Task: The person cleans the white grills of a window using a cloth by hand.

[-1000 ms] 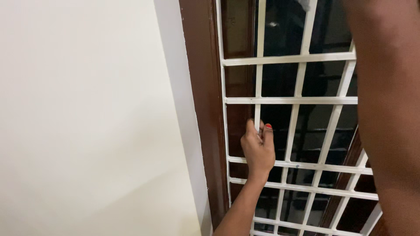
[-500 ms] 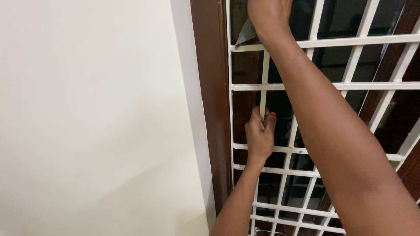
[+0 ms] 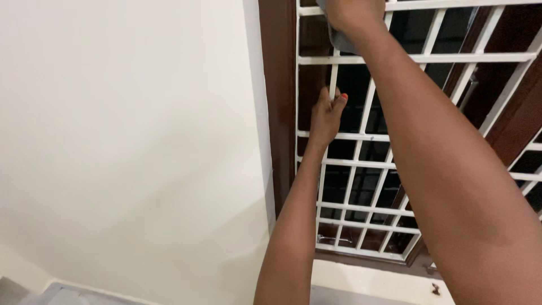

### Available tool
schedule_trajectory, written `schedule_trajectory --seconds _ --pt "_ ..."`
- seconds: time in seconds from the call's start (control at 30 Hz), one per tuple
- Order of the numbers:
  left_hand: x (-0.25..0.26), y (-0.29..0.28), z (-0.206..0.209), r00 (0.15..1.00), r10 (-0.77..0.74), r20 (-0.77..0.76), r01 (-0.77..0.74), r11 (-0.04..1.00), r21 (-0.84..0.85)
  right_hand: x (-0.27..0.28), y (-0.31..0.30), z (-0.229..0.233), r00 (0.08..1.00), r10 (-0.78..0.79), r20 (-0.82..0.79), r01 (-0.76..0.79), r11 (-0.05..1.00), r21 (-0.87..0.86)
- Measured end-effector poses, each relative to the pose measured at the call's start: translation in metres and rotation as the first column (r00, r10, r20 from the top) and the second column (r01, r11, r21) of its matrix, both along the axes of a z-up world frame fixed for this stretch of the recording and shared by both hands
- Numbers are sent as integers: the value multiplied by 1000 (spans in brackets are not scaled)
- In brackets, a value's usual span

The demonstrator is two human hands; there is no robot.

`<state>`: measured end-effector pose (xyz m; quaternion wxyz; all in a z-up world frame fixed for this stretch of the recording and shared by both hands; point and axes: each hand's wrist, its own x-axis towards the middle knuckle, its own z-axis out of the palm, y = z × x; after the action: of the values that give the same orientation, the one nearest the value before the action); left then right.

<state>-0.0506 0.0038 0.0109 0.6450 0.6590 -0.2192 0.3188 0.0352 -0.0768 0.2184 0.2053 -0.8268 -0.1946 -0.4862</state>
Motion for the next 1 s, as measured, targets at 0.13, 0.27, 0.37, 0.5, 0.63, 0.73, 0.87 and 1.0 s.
schedule_trajectory --seconds 0.13,0.27,0.37,0.5,0.63,0.73,0.87,1.0 --pt "3 0 3 1000 -8 10 8 1000 17 -25 6 -14 991 -23 133 24 1000 -8" --pt "2 -1 1 1000 8 17 -8 1000 17 -48 -4 -25 852 -75 518 182 970 -159" --pt "-4 -2 5 1000 1 3 -1 1000 11 -65 -2 -14 943 -65 327 109 987 -117" --pt "-13 -8 11 997 48 -52 -49 999 -7 -72 2 -16 944 -76 322 97 994 -49" --pt "-17 -10 13 998 29 -60 -32 999 -43 -52 12 -10 972 -165 169 173 984 -34" --pt "-17 -7 12 998 4 -55 -7 999 -51 -20 22 9 955 -95 282 76 994 78" --pt "-18 0 11 996 -87 -16 86 995 -57 22 32 68 929 79 362 -142 978 151" --pt "-15 8 14 984 -175 38 175 984 -17 42 46 93 708 -22 706 -137 976 167"
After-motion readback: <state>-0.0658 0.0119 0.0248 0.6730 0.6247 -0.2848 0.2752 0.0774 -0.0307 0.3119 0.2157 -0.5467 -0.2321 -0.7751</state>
